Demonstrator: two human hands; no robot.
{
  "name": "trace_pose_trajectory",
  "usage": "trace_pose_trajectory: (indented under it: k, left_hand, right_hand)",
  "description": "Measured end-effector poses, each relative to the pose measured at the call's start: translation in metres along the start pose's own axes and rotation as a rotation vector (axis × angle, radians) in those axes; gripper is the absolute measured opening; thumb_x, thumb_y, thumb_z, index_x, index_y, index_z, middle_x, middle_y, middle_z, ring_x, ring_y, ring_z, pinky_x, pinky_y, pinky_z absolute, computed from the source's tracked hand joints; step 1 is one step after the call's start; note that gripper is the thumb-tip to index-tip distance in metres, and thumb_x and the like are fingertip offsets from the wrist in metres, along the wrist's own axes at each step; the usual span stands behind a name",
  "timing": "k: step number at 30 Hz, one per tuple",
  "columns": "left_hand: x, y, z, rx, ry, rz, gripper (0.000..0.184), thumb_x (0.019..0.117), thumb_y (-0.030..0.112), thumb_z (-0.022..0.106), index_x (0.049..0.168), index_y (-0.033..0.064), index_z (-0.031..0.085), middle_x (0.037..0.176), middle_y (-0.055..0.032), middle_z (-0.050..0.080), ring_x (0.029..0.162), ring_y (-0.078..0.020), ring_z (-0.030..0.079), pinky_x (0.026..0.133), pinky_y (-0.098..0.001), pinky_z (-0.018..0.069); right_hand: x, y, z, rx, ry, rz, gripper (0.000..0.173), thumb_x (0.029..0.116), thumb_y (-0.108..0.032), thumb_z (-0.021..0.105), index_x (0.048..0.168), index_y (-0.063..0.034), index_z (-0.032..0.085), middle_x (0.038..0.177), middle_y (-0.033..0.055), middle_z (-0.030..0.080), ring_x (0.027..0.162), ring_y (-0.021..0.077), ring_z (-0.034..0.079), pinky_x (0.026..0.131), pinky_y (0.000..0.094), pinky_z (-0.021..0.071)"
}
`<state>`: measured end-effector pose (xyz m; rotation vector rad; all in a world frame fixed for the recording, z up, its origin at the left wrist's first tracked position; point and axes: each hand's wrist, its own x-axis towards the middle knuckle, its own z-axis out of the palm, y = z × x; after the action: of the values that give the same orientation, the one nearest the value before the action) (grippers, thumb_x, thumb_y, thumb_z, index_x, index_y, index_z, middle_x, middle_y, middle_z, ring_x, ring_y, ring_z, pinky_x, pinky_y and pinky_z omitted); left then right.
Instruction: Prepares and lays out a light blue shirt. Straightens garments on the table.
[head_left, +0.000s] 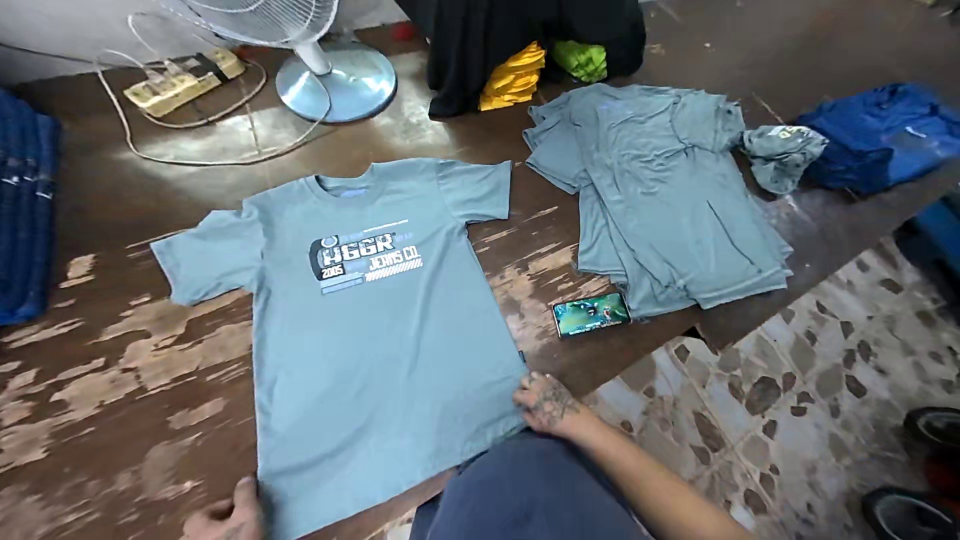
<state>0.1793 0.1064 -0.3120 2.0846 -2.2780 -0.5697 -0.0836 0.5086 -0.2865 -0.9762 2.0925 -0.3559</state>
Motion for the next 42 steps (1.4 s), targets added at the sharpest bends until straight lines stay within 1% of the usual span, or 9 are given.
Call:
trace_pose_trajectory:
  k: [7,12,16,19,26,31,34,37,42]
  left_hand:
    - [0.017,-0.015,-0.018,-0.027,-0.123,0.188,0.063,0.1018,0.055,0.051,0.124,-0.0025,0.063,0.121,-0.0284,0.066,0.118,-0.0444,0.061,0.1,-0.0666,0.0436]
    - [0.007,-0.042,-0.016,-0.008,-0.159,0.511,0.075,0.0855,0.048,0.076,0.134,-0.0058,0.058,0.129,-0.0383,0.057,0.125,-0.057,0.051,0.105,-0.0694,0.0384]
    - [0.014,-0.042,-0.017,-0.111,-0.164,0.52,0.074,0.0879,0.043,0.074,0.141,-0.0034,0.054,0.132,-0.0363,0.055,0.129,-0.0543,0.048,0.109,-0.0661,0.0365]
    - [0.026,0.02,-0.009,-0.197,-0.124,0.628,0.062,0.0941,0.039,0.067,0.136,-0.0057,0.057,0.133,-0.0354,0.056,0.131,-0.0526,0.049,0.111,-0.0653,0.0355]
    - [0.002,0.289,0.046,-0.083,-0.357,1.146,0.064,0.0954,0.049,0.062,0.139,0.0022,0.058,0.142,-0.0293,0.053,0.134,-0.0492,0.048,0.111,-0.0659,0.0364]
    - [-0.016,0.429,0.098,0.08,-0.393,1.268,0.071,0.0946,0.054,0.066,0.15,0.013,0.05,0.157,-0.0306,0.037,0.145,-0.0554,0.032,0.106,-0.0774,0.0304]
    - [-0.016,0.482,0.126,0.129,-0.317,1.245,0.074,0.0966,0.058,0.06,0.155,0.0165,0.043,0.163,-0.0309,0.026,0.148,-0.0581,0.021,0.107,-0.0815,0.0235]
    - [-0.007,0.502,0.161,0.254,-0.261,1.193,0.084,0.0948,0.078,0.036,0.162,0.0286,0.03,0.169,-0.0232,0.015,0.153,-0.0555,0.01,0.109,-0.0843,0.0113]
    - [0.007,0.525,0.188,0.297,-0.184,1.192,0.096,0.0872,0.09,0.018,0.163,0.0312,0.026,0.171,-0.0198,0.012,0.154,-0.0528,0.005,0.11,-0.0845,0.0041]
  right_hand:
    - [-0.033,0.033,0.004,0.013,0.099,0.269,0.038,0.0984,-0.036,0.065,0.121,-0.0051,0.068,0.124,0.0217,0.065,0.123,0.0389,0.058,0.105,0.0558,0.0452]
    - [-0.03,0.029,0.001,0.017,0.118,0.35,0.032,0.0981,-0.025,0.061,0.121,-0.0033,0.067,0.126,0.0212,0.065,0.126,0.0379,0.058,0.107,0.0551,0.0442]
    - [-0.045,0.047,-0.007,0.248,0.088,0.538,0.044,0.1013,-0.041,0.061,0.119,-0.0017,0.066,0.115,0.0224,0.068,0.113,0.0376,0.065,0.101,0.0572,0.0479]
    - [-0.062,0.073,-0.001,0.433,0.134,0.637,0.051,0.1014,-0.048,0.06,0.115,0.0002,0.066,0.109,0.0226,0.068,0.105,0.0365,0.066,0.097,0.0564,0.0491]
    - [-0.058,0.097,0.009,0.545,0.298,0.632,0.038,0.1038,-0.035,0.06,0.107,0.0013,0.068,0.094,0.0185,0.07,0.084,0.0293,0.068,0.086,0.0488,0.054]
    - [-0.059,0.09,0.004,0.707,0.367,0.696,0.033,0.1033,-0.028,0.062,0.104,0.0034,0.069,0.089,0.0166,0.07,0.077,0.0246,0.068,0.08,0.0431,0.0567]
    - [-0.061,0.087,0.001,0.809,0.404,0.733,0.03,0.1036,-0.026,0.062,0.103,0.0027,0.069,0.083,0.0126,0.071,0.071,0.019,0.068,0.075,0.0373,0.0573]
    - [-0.061,0.09,0.003,0.892,0.409,0.751,0.028,0.1036,-0.027,0.062,0.102,0.0007,0.069,0.076,0.0082,0.07,0.065,0.0148,0.065,0.068,0.0336,0.0554]
    - [-0.068,0.107,0.003,0.92,0.314,0.617,0.029,0.1039,-0.028,0.06,0.103,-0.0002,0.069,0.078,0.0066,0.072,0.069,0.0134,0.068,0.073,0.0336,0.0567]
